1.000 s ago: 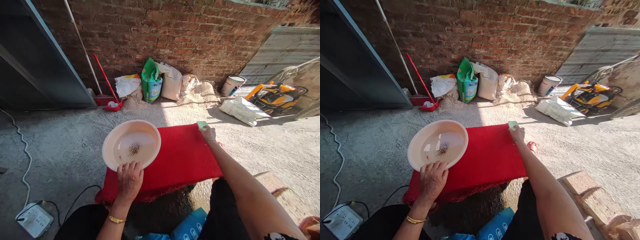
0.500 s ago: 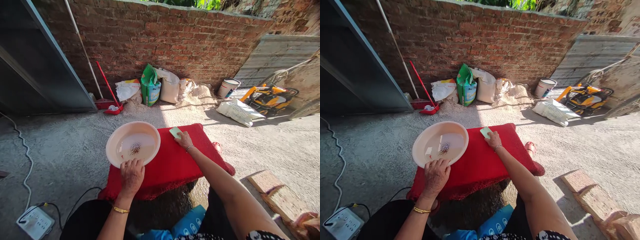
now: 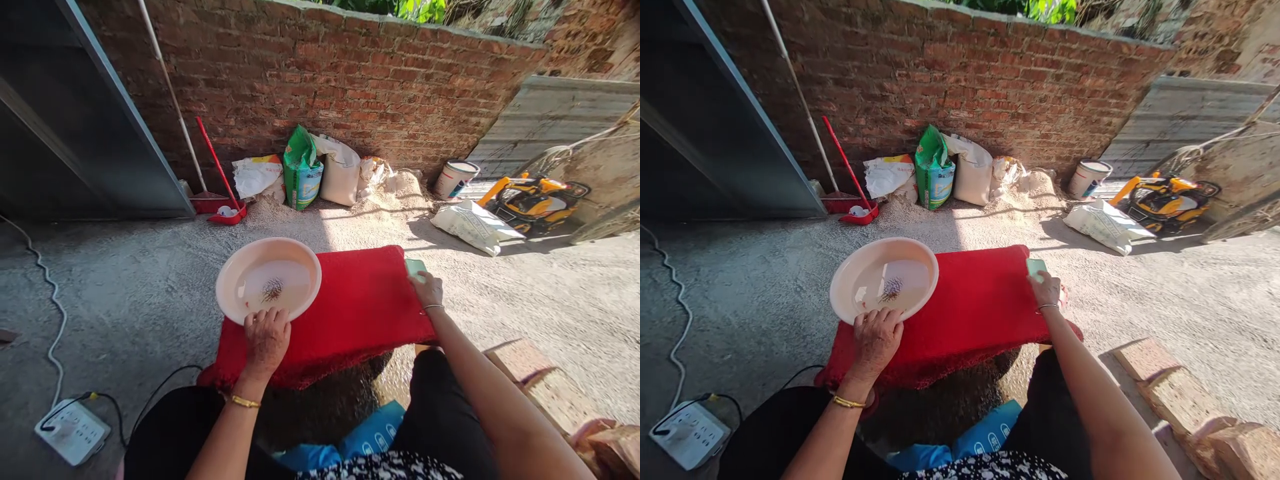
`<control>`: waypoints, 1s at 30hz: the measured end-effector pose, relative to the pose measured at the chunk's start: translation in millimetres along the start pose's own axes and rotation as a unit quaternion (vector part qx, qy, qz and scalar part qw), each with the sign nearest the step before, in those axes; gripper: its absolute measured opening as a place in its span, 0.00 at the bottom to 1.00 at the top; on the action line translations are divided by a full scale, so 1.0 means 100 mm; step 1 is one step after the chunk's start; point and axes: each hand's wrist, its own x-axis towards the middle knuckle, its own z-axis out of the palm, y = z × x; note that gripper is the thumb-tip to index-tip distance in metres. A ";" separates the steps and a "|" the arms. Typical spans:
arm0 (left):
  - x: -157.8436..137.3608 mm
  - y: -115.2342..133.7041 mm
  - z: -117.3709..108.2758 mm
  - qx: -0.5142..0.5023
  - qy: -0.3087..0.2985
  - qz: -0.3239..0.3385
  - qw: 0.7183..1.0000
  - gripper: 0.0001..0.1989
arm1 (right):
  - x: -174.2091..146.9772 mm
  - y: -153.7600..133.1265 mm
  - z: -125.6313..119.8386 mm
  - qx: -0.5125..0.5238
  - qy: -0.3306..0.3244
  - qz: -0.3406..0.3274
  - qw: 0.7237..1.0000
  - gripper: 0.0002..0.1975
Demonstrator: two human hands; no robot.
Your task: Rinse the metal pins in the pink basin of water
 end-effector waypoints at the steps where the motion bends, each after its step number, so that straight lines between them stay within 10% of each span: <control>1: 0.00 0.00 0.00 0.002 0.000 0.000 1.000 0.11 | -0.14 -0.12 0.12 0.019 -0.010 -0.043 0.999 0.23; 5: 0.00 -0.01 0.02 0.005 0.001 0.001 1.000 0.11 | -0.84 -0.67 0.66 0.101 -0.117 -0.246 0.957 0.20; 11: 0.00 -0.02 0.04 0.005 0.002 0.002 1.000 0.12 | -1.33 -1.04 0.99 0.060 -0.178 -0.359 0.914 0.20; 22: 0.01 -0.02 0.04 0.011 0.007 0.003 1.000 0.12 | 0.06 0.21 0.00 -0.015 -0.006 -0.054 0.998 0.24; 30: 0.00 -0.03 0.07 0.015 0.016 0.002 1.000 0.12 | -0.04 0.91 -0.09 0.025 0.086 0.057 0.994 0.26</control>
